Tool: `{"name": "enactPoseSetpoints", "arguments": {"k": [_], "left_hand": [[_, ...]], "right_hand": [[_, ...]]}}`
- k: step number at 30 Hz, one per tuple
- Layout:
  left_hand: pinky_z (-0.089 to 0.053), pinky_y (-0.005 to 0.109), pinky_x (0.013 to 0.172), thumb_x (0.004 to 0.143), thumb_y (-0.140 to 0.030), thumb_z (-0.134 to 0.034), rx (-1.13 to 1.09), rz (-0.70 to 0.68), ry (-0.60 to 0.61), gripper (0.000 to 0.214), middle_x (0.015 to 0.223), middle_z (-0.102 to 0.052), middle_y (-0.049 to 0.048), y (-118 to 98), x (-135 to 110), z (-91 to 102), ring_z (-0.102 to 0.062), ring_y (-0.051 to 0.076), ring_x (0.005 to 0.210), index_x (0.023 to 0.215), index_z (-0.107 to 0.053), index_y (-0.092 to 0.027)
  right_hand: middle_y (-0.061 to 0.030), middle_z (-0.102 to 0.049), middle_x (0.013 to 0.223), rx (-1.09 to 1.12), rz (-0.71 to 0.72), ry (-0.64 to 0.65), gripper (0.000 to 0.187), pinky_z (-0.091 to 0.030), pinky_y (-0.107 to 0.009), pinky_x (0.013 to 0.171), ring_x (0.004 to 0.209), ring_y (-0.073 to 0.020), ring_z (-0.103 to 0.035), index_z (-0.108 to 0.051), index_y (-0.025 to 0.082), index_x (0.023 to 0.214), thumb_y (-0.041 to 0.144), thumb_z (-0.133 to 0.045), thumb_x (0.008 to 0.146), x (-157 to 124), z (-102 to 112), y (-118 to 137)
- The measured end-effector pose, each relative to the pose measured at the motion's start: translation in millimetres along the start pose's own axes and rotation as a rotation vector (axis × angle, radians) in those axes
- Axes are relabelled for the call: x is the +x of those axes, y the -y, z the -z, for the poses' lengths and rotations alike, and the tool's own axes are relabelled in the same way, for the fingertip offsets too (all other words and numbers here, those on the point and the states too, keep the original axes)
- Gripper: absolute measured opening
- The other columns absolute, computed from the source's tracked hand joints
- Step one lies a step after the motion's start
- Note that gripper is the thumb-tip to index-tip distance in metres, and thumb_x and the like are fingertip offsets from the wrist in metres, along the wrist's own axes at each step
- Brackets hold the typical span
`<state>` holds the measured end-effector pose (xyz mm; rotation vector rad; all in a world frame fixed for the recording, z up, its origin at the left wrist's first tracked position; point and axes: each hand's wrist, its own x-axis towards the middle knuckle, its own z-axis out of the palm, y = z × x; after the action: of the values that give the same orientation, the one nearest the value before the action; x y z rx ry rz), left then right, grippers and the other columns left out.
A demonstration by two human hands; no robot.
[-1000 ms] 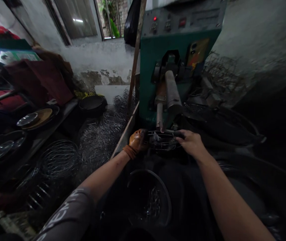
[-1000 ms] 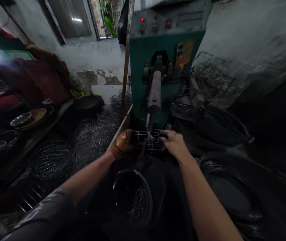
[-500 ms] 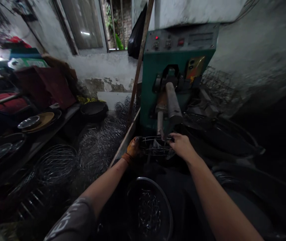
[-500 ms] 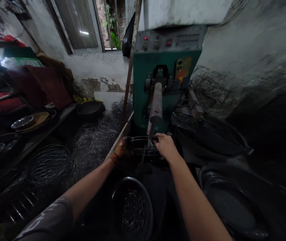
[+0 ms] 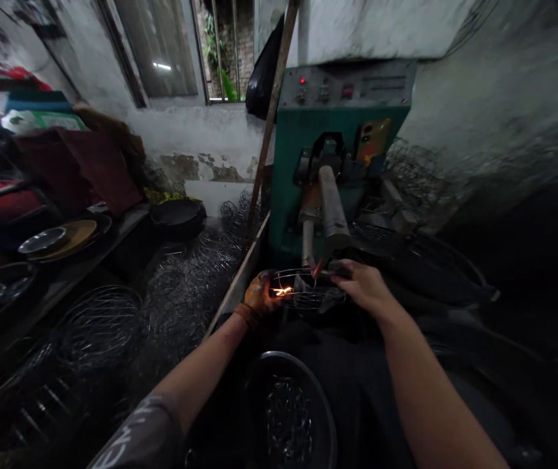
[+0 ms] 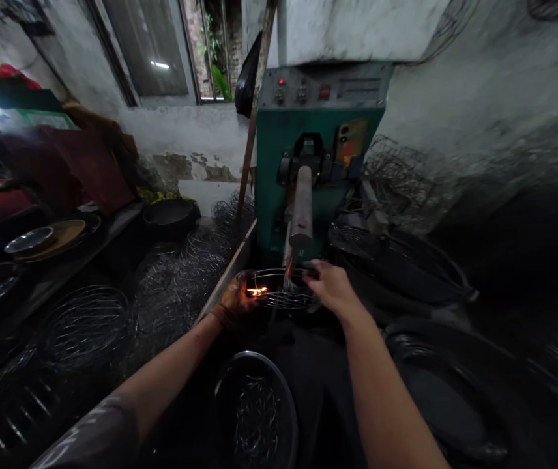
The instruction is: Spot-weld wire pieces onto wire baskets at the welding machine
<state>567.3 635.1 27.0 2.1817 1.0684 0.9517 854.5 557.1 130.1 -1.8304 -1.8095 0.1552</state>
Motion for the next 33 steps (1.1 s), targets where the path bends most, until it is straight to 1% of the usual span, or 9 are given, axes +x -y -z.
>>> {"name": "enactPoseSetpoints", "arguments": {"k": [2,4,6,9,15,20,25,29,33], "left_hand": [[-0.050,0.050,0.115,0.075,-0.044,-0.085,0.014,-0.114,0.048,0.088,0.144,-0.059,0.0191,-10,-2,13.0,-0.059,0.035,0.133,0.149,-0.049,-0.013],[-0.043,0.049,0.121,0.078,-0.047,-0.084,0.053,-0.206,0.053,0.096,0.154,-0.052,0.0188,-24,-3,24.4,-0.051,0.036,0.142,0.157,-0.041,-0.014],[-0.042,0.047,0.123,0.079,-0.049,-0.082,0.097,-0.238,0.003,0.095,0.154,-0.052,0.0174,-39,-3,29.0,-0.050,0.035,0.143,0.158,-0.041,-0.015],[-0.041,0.046,0.122,0.079,-0.048,-0.081,0.138,-0.251,-0.052,0.090,0.150,-0.056,0.0167,-57,1,22.7,-0.051,0.034,0.141,0.156,-0.045,-0.017],[-0.042,0.052,0.116,0.078,-0.043,-0.079,0.308,-0.157,0.046,0.085,0.148,-0.057,0.0179,-78,11,3.1,-0.052,0.040,0.137,0.154,-0.049,-0.017],[-0.046,0.055,0.106,0.073,-0.037,-0.085,0.490,-0.058,0.129,0.088,0.142,-0.061,0.0193,-93,21,0.6,-0.055,0.043,0.129,0.152,-0.052,-0.017],[-0.050,0.048,0.103,0.076,-0.042,-0.081,0.566,-0.051,0.162,0.074,0.136,-0.066,0.0136,-99,27,2.7,-0.061,0.036,0.121,0.143,-0.058,-0.019],[-0.053,0.042,0.098,0.078,-0.044,-0.079,0.582,-0.061,0.187,0.059,0.126,-0.069,0.0113,-94,34,-0.1,-0.065,0.032,0.114,0.130,-0.064,-0.019],[-0.055,0.041,0.097,0.078,-0.044,-0.079,0.516,-0.086,0.196,0.051,0.121,-0.070,0.0142,-84,34,3.9,-0.066,0.033,0.111,0.119,-0.067,-0.016]], "right_hand": [[-0.0068,-0.081,0.096,-0.006,-0.099,-0.132,0.022,-0.060,-0.034,0.081,0.092,-0.0293,-0.076,-0.079,0.023,0.101,0.023,-0.069,0.081,-12,13,-25],[-0.0070,-0.079,0.085,-0.053,-0.212,-0.196,0.013,-0.060,-0.035,0.074,0.084,-0.0307,-0.076,-0.077,0.023,0.089,0.026,-0.070,0.079,-25,17,-44],[-0.0069,-0.079,0.082,-0.035,-0.244,-0.185,0.011,-0.059,-0.035,0.074,0.082,-0.0300,-0.076,-0.075,0.023,0.084,0.026,-0.068,0.077,-35,9,-51],[-0.0063,-0.079,0.083,-0.017,-0.223,-0.162,0.016,-0.058,-0.035,0.077,0.080,-0.0278,-0.075,-0.076,0.022,0.088,0.027,-0.064,0.078,-41,-14,-49],[-0.0108,-0.079,0.093,-0.076,-0.187,-0.105,0.023,-0.057,-0.036,0.083,0.089,-0.0285,-0.075,-0.076,0.018,0.094,0.024,-0.058,0.082,-40,-28,-59],[-0.0123,-0.079,0.099,-0.108,-0.134,-0.083,0.021,-0.058,-0.039,0.089,0.097,-0.0299,-0.074,-0.077,0.018,0.100,0.024,-0.062,0.086,-36,-36,-70],[-0.0149,-0.078,0.107,-0.092,-0.137,-0.064,0.020,-0.057,-0.041,0.095,0.103,-0.0315,-0.074,-0.076,0.016,0.103,0.021,-0.062,0.088,-28,-42,-73],[-0.0164,-0.076,0.116,-0.058,-0.192,-0.046,0.034,-0.056,-0.042,0.098,0.109,-0.0333,-0.072,-0.075,0.015,0.113,0.017,-0.065,0.081,-21,-37,-73],[-0.0100,-0.078,0.110,0.100,-0.224,0.115,0.039,-0.054,-0.040,0.101,0.109,-0.0317,-0.071,-0.077,0.019,0.106,0.015,-0.063,0.070,-18,-24,-63]]}}
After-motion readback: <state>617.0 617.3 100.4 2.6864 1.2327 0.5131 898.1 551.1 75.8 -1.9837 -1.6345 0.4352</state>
